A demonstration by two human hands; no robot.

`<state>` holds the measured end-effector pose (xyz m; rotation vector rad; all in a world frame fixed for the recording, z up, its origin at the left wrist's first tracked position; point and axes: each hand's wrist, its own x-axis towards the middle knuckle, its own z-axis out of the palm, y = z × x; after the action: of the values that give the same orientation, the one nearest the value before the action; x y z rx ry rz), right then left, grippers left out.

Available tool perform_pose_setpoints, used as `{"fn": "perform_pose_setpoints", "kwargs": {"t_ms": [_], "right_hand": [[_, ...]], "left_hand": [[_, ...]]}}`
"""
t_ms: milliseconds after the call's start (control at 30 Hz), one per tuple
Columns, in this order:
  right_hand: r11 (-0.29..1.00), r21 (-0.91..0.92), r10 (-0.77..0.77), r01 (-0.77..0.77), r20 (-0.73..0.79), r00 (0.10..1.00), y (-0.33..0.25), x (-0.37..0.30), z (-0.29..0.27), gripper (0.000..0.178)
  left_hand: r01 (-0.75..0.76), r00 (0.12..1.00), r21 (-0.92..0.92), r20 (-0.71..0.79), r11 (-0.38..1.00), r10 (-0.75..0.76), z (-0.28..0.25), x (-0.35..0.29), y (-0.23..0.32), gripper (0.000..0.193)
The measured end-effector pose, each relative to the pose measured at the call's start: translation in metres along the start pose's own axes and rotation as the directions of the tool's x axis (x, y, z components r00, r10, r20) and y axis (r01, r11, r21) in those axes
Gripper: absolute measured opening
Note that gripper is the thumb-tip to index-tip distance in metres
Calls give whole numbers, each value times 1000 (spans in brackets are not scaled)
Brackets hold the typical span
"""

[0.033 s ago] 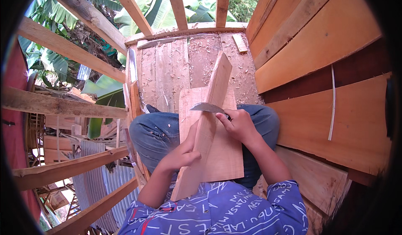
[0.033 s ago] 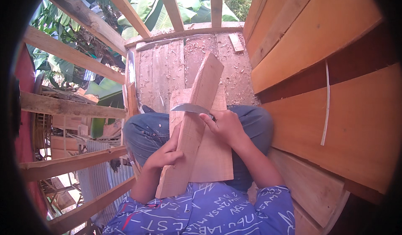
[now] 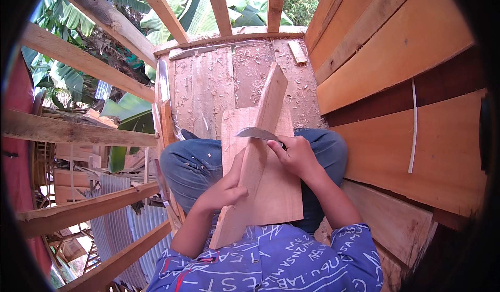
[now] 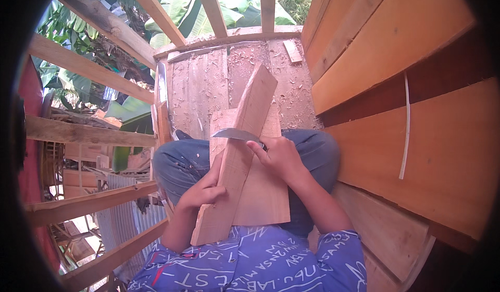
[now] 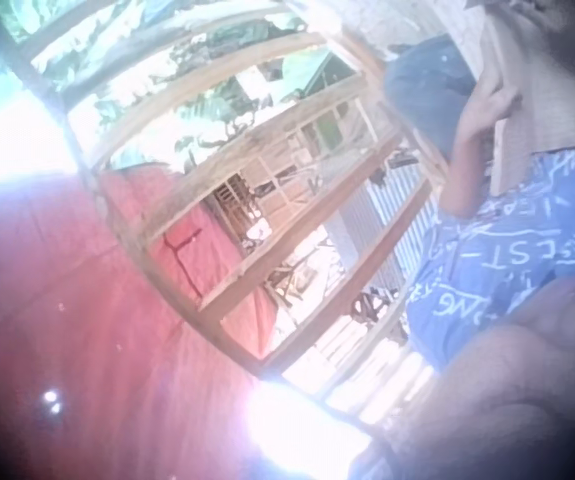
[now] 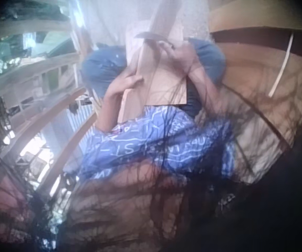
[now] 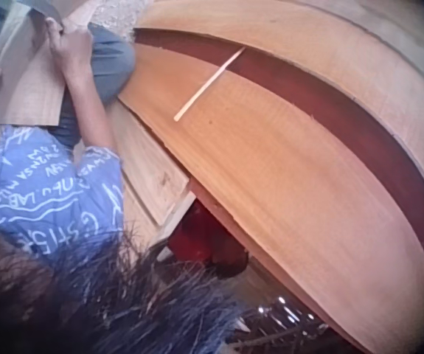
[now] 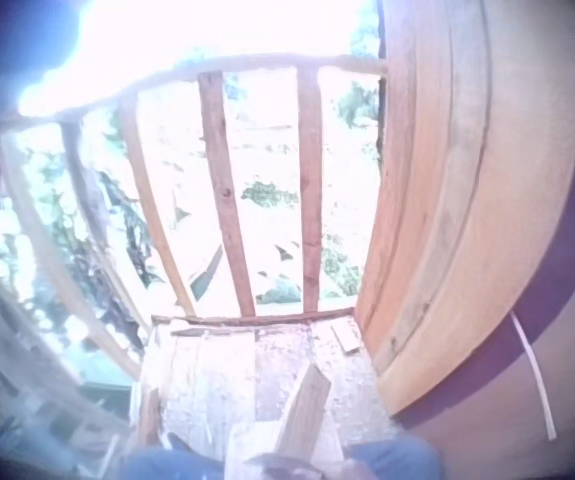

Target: The person sits cross-legged on a wooden floor and uses a curved knife to shave thin layers from a rectangular wooden plank. They hold the plank with their left hand and repeatedly draw the knife along its surface to smooth it, generating wood shavings.

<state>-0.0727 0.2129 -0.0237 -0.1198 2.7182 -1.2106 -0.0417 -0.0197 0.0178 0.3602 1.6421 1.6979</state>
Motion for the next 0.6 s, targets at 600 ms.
{"fn": "perform_pose_setpoints", "kwargs": {"t_ms": [600], "right_hand": [[988,-146,-72,47,-171,983,-2,-9,-7,62]], "left_hand": [[-108,994,185,24,977,105,14,-5,2,97]]}}
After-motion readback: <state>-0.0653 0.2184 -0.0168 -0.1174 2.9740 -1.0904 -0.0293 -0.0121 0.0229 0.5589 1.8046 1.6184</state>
